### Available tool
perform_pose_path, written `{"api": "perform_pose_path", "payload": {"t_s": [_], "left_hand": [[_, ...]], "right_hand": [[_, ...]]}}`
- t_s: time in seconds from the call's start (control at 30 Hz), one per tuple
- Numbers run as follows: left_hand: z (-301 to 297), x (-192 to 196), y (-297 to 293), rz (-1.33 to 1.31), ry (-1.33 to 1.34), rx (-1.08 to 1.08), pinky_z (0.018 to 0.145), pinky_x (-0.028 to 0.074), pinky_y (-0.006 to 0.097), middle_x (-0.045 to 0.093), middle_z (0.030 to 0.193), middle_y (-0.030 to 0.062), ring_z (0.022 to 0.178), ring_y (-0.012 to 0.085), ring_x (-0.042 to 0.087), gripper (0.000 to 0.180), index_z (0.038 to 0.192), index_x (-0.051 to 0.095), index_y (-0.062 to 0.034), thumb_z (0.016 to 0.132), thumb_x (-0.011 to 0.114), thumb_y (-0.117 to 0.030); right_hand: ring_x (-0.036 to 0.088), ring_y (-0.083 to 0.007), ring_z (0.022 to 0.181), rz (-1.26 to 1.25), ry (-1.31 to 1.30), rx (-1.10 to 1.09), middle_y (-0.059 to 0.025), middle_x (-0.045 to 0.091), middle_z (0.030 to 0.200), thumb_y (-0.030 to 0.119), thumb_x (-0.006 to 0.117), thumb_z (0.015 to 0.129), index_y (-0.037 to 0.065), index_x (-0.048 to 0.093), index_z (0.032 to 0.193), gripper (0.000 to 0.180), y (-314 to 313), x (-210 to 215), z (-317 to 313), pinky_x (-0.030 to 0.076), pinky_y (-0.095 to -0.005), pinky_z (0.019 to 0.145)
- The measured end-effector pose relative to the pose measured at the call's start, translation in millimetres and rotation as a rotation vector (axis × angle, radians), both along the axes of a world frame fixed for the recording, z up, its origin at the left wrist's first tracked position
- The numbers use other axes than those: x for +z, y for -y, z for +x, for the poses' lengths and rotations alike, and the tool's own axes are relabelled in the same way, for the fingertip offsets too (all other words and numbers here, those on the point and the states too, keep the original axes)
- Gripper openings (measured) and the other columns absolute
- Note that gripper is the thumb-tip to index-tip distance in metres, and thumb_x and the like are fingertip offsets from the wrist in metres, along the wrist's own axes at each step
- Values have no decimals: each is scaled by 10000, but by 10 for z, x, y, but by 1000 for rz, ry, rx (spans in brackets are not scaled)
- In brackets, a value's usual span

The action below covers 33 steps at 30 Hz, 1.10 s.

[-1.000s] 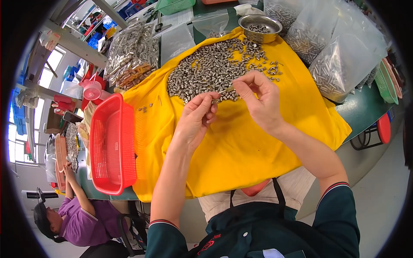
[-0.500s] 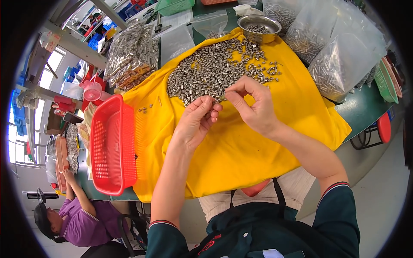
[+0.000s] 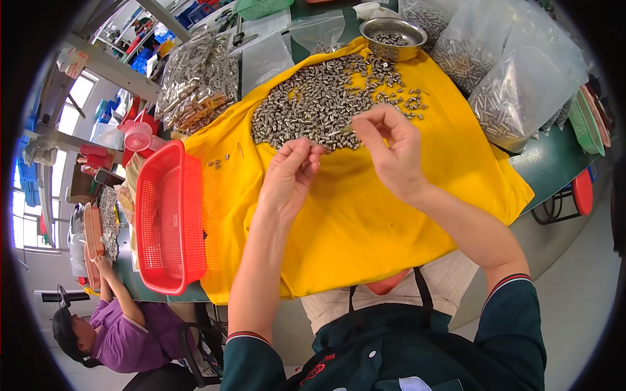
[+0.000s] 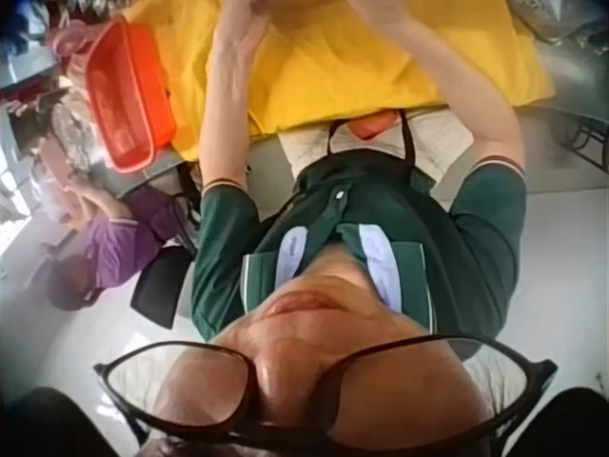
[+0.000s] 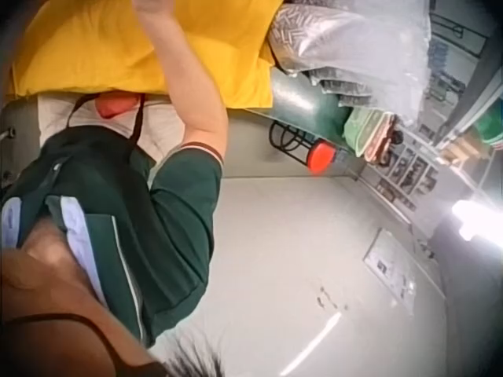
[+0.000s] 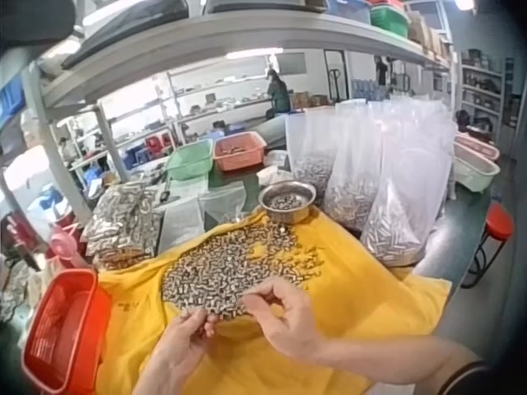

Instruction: Sorting small metal hardware components like screws or bolts on a workbench in a manufacturing environment.

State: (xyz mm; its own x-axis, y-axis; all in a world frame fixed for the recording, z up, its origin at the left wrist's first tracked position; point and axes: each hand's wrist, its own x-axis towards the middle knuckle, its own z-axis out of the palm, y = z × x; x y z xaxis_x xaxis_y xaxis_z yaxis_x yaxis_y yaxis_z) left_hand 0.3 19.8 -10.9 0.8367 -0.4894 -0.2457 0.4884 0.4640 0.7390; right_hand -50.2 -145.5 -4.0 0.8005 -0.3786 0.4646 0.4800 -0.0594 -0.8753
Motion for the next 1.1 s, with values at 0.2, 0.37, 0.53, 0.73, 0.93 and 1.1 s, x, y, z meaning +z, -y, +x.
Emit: {"api": "perform_pose_path", "payload": {"t_s": [0.2, 0.37, 0.53, 0.73, 0.93, 1.1], "left_hand": [[114, 43, -119, 31, -52, 62, 523, 339, 207, 544, 746, 33, 579, 87, 443, 100, 814, 538, -20, 769, 585, -96], [17, 113, -33, 1175, 794, 49, 465, 358, 273, 520, 503, 34, 435, 163, 449, 160, 673, 603, -10, 695, 671, -153], [-56, 71, 24, 1462, 1073, 129, 487, 401, 307, 517, 482, 82, 441, 201, 489, 205, 654, 603, -14, 670, 696, -196], [-8, 150, -56, 339, 271, -165, 442, 287, 203, 570, 661, 23, 472, 44, 362, 117, 827, 601, -29, 792, 618, -140], [-32, 203, -92, 117, 168, -264, 455, 248, 163, 598, 772, 45, 516, 14, 356, 82, 887, 582, -46, 808, 593, -66], [-29, 197, -75, 158, 143, -213, 454, 250, 163, 604, 767, 49, 534, 16, 402, 88, 880, 590, -52, 794, 608, -48]], "right_hand": [[491, -57, 577, 20, -69, 34, 1, 576, 678, 108, 604, 800, 28, 577, 772, 90, 25, -37, 26, 402, -205, 534], [493, -59, 579, -16, -76, 25, -2, 578, 678, 109, 608, 794, 27, 575, 774, 91, 58, -27, 24, 406, -207, 533], [506, -67, 592, -31, -34, 38, -9, 582, 683, 102, 613, 786, 23, 574, 767, 90, 2, -5, 27, 413, -209, 544], [510, -74, 602, -62, -36, 93, -13, 581, 683, 83, 615, 780, 21, 571, 755, 79, 46, -19, -4, 408, -211, 552], [508, -74, 599, -95, -37, 126, -14, 581, 679, 64, 614, 775, 22, 572, 741, 68, 26, 31, -20, 400, -212, 545], [507, -75, 591, -124, -11, 135, -19, 580, 673, 58, 613, 772, 22, 571, 740, 64, 33, 46, -32, 401, -212, 540]]}}
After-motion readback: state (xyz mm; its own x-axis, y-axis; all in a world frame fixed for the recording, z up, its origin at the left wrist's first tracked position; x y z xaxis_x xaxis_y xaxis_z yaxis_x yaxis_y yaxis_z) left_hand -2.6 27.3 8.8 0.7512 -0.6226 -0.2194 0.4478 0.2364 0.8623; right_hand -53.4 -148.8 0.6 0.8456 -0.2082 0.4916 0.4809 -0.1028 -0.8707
